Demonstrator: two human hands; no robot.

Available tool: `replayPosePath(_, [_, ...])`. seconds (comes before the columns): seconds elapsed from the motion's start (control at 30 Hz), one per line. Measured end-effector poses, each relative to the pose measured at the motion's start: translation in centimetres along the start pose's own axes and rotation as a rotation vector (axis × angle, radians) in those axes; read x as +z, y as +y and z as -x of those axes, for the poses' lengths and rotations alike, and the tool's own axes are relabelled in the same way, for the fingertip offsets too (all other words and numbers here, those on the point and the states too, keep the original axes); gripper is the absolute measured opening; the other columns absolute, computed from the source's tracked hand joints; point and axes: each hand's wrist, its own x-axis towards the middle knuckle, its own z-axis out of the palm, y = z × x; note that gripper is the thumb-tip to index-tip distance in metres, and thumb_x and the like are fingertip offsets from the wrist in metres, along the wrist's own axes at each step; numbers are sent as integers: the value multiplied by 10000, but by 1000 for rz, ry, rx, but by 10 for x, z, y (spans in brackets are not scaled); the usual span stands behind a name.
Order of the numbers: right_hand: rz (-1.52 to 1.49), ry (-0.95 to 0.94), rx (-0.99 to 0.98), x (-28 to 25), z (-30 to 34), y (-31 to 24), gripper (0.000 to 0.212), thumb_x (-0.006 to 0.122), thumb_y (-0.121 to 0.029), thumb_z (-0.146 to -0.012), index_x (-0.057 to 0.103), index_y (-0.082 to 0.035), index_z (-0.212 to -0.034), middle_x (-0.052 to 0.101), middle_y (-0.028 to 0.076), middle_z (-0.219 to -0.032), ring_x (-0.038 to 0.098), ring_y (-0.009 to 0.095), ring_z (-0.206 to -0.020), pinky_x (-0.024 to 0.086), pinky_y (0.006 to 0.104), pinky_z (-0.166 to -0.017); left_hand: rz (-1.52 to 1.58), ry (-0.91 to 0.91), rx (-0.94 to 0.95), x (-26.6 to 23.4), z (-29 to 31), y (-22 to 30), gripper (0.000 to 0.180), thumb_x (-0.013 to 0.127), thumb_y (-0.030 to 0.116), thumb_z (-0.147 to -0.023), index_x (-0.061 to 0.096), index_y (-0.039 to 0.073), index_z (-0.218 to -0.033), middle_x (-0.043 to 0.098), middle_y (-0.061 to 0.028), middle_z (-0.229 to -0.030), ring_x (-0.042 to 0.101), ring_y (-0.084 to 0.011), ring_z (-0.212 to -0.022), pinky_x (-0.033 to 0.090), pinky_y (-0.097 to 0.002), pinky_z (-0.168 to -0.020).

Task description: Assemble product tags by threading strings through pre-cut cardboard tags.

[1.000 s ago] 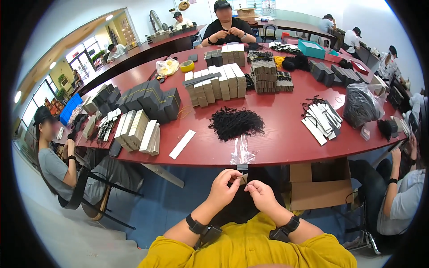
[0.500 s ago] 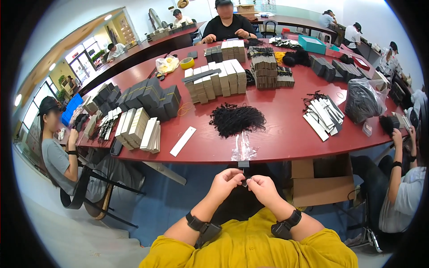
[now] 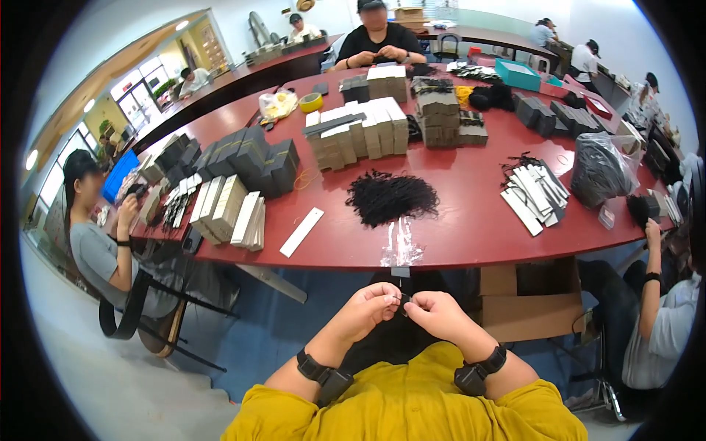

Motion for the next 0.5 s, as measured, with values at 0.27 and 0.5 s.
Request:
replayPosePath(0.27, [-127,-41,82,7,15,46,187,572,10,-879,495,-7,-1049,634,46,-801,585,95,-713,478,248,-658,-1017,-194,268,14,9,-20,308,568,84,-880,634,92,-1180,683,-85,-740,667,-208,-672,521,-286,-652])
replayPosePath(0.5, [-554,-272,253,37,17,59,218,607,-105,-923,508,-17,-1097,578,-5,-849,524,78,-692,436,195,-646,-1398,-105,375,3,23,-37,160,643,126,-762,673,121,-919,671,-91,-701,662,-262,-659,518,-354,-596])
